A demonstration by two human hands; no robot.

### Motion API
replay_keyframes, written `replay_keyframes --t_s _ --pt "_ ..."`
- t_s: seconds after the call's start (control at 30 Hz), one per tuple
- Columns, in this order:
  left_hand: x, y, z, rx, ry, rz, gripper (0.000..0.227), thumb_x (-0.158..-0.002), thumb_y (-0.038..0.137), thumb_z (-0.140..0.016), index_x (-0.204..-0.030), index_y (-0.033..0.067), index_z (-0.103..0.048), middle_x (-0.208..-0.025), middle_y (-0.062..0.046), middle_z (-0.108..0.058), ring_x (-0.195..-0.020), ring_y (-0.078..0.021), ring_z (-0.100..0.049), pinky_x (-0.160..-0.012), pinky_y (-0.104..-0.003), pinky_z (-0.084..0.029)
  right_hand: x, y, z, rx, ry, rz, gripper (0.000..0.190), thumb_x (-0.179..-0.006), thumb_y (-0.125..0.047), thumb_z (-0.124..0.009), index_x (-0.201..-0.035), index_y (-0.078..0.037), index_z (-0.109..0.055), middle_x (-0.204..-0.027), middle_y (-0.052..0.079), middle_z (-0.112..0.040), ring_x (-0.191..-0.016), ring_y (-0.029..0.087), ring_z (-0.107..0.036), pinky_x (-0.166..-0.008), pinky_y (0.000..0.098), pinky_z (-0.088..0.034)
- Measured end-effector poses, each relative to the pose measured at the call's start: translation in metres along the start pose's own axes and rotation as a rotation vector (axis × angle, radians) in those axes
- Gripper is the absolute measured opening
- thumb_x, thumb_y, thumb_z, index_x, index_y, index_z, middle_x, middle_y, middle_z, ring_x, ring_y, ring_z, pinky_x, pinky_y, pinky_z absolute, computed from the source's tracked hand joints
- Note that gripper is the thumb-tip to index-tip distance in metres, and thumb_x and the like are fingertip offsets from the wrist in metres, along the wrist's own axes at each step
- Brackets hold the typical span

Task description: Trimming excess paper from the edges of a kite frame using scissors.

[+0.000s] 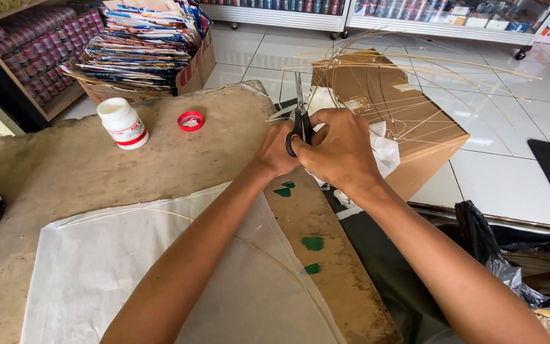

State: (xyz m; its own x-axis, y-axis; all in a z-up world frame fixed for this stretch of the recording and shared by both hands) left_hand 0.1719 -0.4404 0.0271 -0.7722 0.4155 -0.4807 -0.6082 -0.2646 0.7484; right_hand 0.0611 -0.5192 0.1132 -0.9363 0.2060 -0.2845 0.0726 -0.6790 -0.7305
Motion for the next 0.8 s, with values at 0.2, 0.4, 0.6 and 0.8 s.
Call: replay_keyframes --t_s 0.2,0.4,0.6,0.8 --pt "-0.001 -0.001 0.002 -0.056 -0.065 0.094 0.025 -0.073 0.019 -0.061 -0.090 -0.0004 -0.061 -0.076 -0.021 -0.062 -0.077 -0.0197 -0.061 -0.060 -0.038 -0.051 0.004 -0.005 -0.001 -0.012 -0.011 0.034 0.030 -0.074 -0.021 -0.074 -0.097 -0.002 -0.076 -0.059 0.008 -0.069 -0.058 0.023 -0.071 -0.055 0.0345 -0.057" --pt "0.003 -0.009 -0.002 -0.122 -0.139 0.207 0.040 -0.078 0.035 -0.062 -0.108 0.0094 -0.056 -0.093 -0.012 -0.063 -0.082 -0.0187 -0.063 -0.062 -0.039 -0.053 -0.001 0.002 -0.006 0.031 -0.003 0.041 0.029 -0.074 -0.023 -0.074 -0.096 -0.005 -0.076 -0.058 0.005 -0.068 -0.056 0.022 -0.070 -0.053 0.0345 -0.056" --pt "0.001 -0.016 -0.011 -0.187 -0.194 0.311 0.055 -0.083 0.051 -0.062 -0.126 0.0192 -0.051 -0.110 -0.002 -0.064 -0.088 -0.0177 -0.064 -0.065 -0.040 -0.055 0.002 -0.002 -0.007 0.013 0.016 0.070 0.029 -0.073 -0.024 -0.075 -0.096 -0.006 -0.076 -0.059 0.006 -0.069 -0.059 0.023 -0.070 -0.057 0.0349 -0.055" --pt "-0.017 -0.084 -0.025 -0.170 -0.110 0.142 0.059 -0.073 0.067 -0.077 -0.105 0.0285 -0.046 -0.093 0.002 -0.054 -0.072 -0.0212 -0.059 -0.046 -0.036 -0.050 0.000 0.000 -0.010 0.090 0.030 0.083 0.030 -0.073 -0.031 -0.077 -0.095 -0.011 -0.077 -0.060 0.002 -0.069 -0.058 0.020 -0.070 -0.059 0.0338 -0.056"
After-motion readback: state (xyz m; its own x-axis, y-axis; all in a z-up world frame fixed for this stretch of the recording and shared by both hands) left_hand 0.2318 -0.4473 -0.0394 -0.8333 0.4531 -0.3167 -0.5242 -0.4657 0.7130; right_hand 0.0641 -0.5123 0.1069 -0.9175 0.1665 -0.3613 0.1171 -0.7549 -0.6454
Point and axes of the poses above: each hand's wrist, its own x-axis away from the middle knuckle, its own z-axis out of the back of the hand, y = z × x, the point moved 9 cm from there along -x, towards the middle knuckle
